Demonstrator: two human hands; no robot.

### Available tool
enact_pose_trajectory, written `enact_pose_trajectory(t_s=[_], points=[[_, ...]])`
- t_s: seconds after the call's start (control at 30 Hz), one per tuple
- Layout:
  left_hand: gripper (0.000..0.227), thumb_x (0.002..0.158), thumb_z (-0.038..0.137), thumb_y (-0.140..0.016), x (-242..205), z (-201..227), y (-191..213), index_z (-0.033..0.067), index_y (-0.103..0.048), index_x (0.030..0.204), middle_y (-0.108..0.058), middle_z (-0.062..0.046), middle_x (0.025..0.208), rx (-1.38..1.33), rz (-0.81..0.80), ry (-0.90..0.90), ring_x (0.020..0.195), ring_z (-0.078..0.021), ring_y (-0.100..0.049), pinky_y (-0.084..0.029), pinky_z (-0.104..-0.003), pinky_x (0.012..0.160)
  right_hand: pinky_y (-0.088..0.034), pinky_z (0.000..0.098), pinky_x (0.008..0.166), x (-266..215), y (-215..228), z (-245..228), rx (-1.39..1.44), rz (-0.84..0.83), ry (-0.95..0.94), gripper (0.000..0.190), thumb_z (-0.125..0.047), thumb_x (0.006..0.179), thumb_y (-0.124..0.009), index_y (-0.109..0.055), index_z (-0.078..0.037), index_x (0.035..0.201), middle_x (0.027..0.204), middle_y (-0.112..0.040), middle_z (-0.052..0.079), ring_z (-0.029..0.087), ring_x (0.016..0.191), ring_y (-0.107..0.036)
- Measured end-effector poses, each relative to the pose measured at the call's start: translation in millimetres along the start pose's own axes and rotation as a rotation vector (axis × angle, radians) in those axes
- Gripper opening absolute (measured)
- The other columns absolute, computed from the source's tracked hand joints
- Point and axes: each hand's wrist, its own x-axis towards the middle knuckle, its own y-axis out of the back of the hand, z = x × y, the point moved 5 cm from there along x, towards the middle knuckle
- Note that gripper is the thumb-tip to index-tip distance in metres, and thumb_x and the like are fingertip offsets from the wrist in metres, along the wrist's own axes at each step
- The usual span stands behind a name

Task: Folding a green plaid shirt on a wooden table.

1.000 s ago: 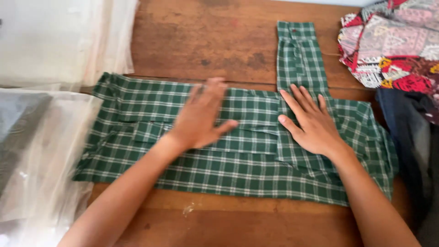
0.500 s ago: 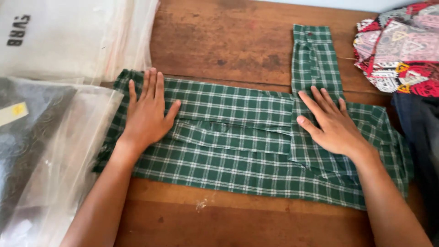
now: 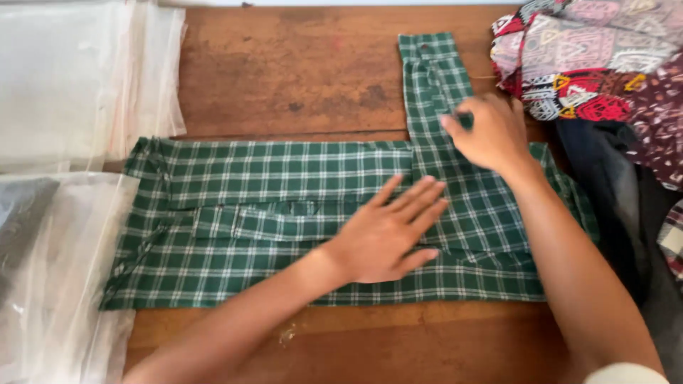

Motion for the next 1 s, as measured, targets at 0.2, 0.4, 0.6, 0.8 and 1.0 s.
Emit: enact_pose_trajectory(t_s=[0.2,0.4,0.6,0.8,1.0], points=[[0.072,0.107,0.052,-0.029,18.0,-0.1,-42.3,0.0045,-0.031,0.161,-0.027,-0.018,0.17,-0.025,-0.012,0.025,0.161,-0.0346,-0.015,-0.007,-0.06,0.131,-0.023,0.0573,0.12,54.5,12.5,-34.4,0.224,-0.143,-0.242,0.067,-0.045,0.107,-0.048,-0.03,-0.004,0.156,0.164,-0.028,0.017,0.035,0.15,-0.026],[0.069,0.104,0.053,-0.033,16.3,5.0,-33.5,0.0134,-0.038,0.16,-0.03,-0.018,0.169,-0.075,-0.029,-0.016,0.161,-0.0392,-0.017,-0.005,-0.064,0.131,0.004,0.0659,0.123,78.6,-34.9,-5.1,-0.013,-0.141,-0.276,0.087,-0.072,0.098,-0.021,-0.009,-0.02,0.167,0.174,0.002,0.011,0.031,0.159,0.004],[0.065,0.103,0.056,-0.037,13.9,6.3,-31.4,0.0214,-0.046,0.158,-0.038,-0.014,0.168,-0.069,0.0,-0.035,0.16,-0.039,-0.025,-0.006,-0.066,0.132,0.006,0.0681,0.12,40.2,-19.6,-24.0,-0.037,-0.052,0.045,0.08,-0.065,0.104,-0.014,-0.026,-0.01,0.162,0.171,-0.014,0.021,0.039,0.157,-0.01],[0.067,0.103,0.055,-0.035,16.2,9.1,-35.7,0.0172,-0.044,0.157,-0.042,-0.021,0.162,-0.079,-0.025,-0.019,0.157,-0.0416,-0.027,-0.007,-0.065,0.131,0.009,0.0565,0.123,-42.9,-19.2,-59.2,0.04,-0.486,0.203,0.07,-0.053,0.104,-0.019,-0.006,-0.022,0.166,0.174,0.006,0.007,0.026,0.159,0.009],[0.069,0.104,0.056,-0.034,17.2,10.5,-38.3,0.016,-0.039,0.16,-0.031,-0.024,0.168,-0.04,-0.045,-0.04,0.16,-0.0415,-0.021,-0.008,-0.062,0.131,0.014,0.0584,0.121,-5.8,-27.0,-54.6,0.003,-0.433,0.163,0.079,-0.063,0.099,-0.016,0.001,-0.027,0.166,0.174,0.012,0.003,0.024,0.158,0.017]])
